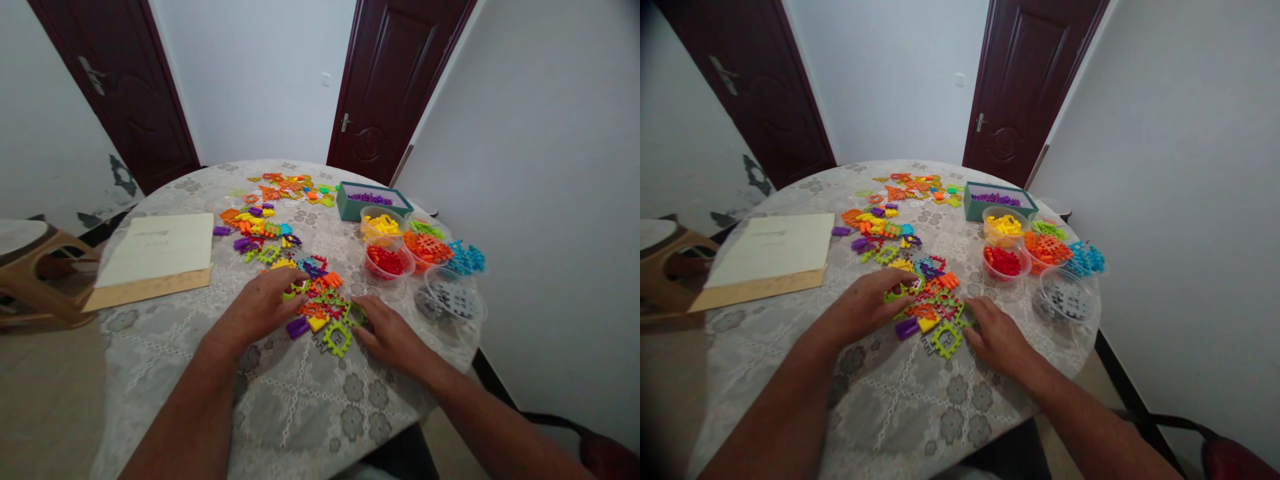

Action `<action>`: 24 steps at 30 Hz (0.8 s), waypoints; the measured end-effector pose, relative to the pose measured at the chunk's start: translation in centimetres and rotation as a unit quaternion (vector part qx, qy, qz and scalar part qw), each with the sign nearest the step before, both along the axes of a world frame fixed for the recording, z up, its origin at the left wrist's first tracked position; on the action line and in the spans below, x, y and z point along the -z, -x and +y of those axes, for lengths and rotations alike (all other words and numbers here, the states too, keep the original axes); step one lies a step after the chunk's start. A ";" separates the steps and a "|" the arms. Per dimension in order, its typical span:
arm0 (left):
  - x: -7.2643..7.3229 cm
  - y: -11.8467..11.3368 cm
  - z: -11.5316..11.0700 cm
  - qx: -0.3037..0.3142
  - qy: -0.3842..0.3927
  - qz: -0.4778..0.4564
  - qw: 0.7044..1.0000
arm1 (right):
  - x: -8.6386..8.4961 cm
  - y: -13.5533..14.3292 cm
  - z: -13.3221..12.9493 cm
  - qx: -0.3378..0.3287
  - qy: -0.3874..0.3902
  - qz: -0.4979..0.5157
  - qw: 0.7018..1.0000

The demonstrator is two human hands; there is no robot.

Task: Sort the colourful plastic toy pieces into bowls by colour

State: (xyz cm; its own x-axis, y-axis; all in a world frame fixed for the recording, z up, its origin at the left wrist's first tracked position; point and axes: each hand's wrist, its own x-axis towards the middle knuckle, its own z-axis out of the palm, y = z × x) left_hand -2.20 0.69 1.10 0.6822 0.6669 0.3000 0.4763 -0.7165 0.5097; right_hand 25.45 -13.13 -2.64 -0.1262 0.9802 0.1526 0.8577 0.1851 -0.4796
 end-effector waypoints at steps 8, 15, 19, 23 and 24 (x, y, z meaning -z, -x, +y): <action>0.5 -1.8 -1.2 0.044 -0.017 0.070 0.996 | -1.0 -0.4 1.4 0.011 0.017 0.086 0.996; -0.8 -1.7 -2.5 0.106 0.040 0.089 0.990 | -0.8 1.2 5.0 -0.006 0.003 0.101 0.995; -0.8 -2.5 -3.3 0.118 0.058 0.147 0.980 | 0.0 2.3 5.9 0.011 -0.016 0.047 0.999; -0.2 -3.1 -3.5 0.122 0.039 0.146 0.981 | 0.5 2.8 6.0 0.032 -0.020 0.072 0.997; 0.0 -3.2 -3.5 0.126 0.032 0.137 0.982 | 0.7 2.8 6.1 0.039 -0.022 0.086 0.995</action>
